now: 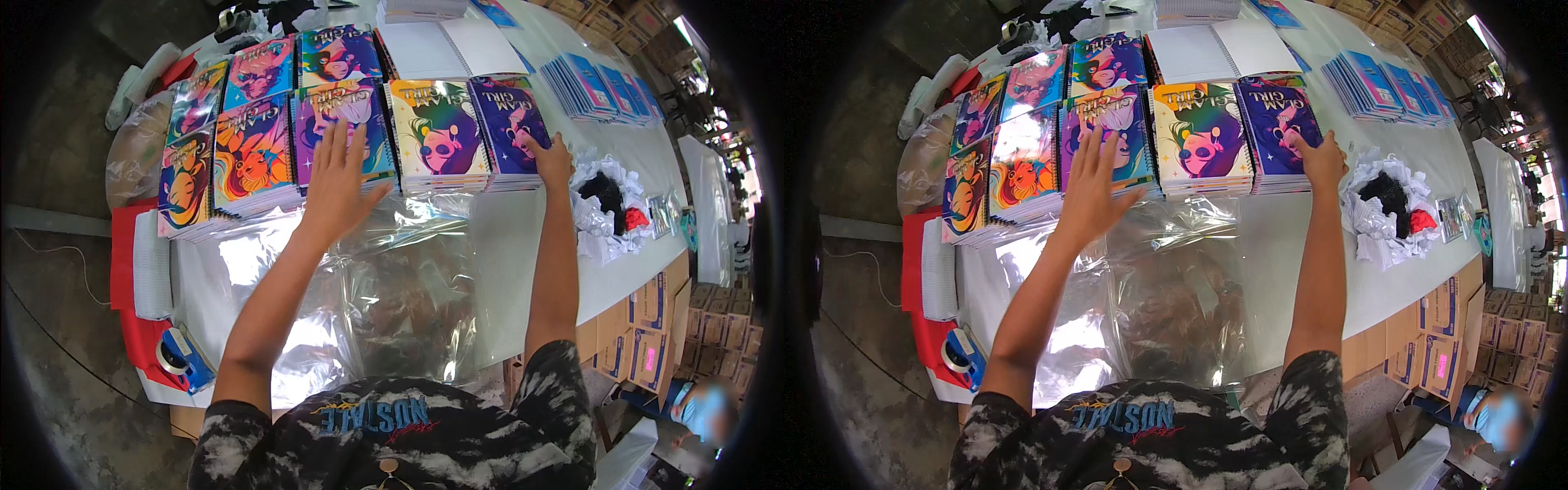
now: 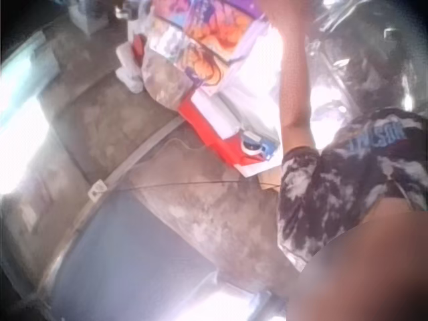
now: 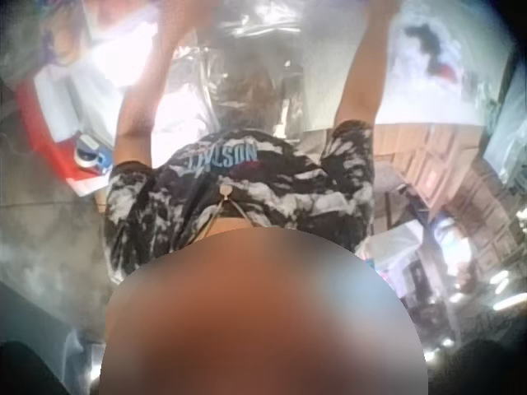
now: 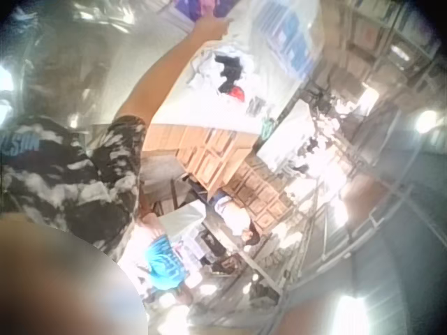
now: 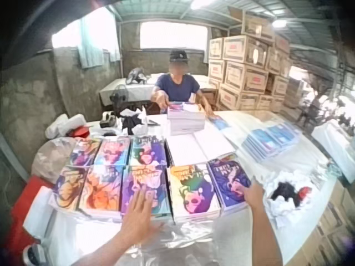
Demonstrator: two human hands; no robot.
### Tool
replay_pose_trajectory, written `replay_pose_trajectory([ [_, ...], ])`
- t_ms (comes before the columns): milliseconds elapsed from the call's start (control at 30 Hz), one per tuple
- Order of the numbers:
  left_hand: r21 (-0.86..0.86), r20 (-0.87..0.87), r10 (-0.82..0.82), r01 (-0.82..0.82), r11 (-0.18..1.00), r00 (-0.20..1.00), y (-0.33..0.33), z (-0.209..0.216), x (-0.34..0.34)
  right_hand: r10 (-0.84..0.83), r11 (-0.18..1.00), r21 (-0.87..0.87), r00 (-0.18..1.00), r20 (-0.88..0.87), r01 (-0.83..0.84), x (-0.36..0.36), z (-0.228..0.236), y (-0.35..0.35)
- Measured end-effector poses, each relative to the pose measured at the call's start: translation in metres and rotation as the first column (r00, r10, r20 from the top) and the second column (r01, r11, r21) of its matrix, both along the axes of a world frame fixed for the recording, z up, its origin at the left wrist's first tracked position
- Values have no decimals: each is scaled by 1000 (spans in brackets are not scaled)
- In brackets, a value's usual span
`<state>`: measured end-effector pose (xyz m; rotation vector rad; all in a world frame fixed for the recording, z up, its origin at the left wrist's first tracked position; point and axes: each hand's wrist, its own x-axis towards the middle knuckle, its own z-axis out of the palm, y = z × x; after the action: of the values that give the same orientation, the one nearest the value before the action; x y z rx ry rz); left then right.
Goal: The person assembles spiral-bound notebooks by inserting metal rings into punched holes and closing them with pliers. They then place the finished notebooks into clear plastic sleeves. The work is performed at a white table in a room with stacked boxes and other supplies.
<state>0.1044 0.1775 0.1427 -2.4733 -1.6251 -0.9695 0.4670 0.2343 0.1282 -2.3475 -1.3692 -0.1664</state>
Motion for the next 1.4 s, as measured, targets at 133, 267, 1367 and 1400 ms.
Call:
replay_pose_trajectory([
  [133,-28,-163,-33,29,999,986,22,-45,6,60,985,-153,993,-106,-75,40,12,25],
  [267,-82,234,8,12,997,972,-6,-26,-61,483,837,379,859,-172,-395,18,60,-7],
  [1367,193,-259,239,-192,962,936,-7,-48,-150,212,927,-305,976,-55,-219,-161,3,1],
  [1400,24,-257,225,-227,974,940,-8,-49,-156,220,921,-315,973,-67,-229,-160,4,1],
])
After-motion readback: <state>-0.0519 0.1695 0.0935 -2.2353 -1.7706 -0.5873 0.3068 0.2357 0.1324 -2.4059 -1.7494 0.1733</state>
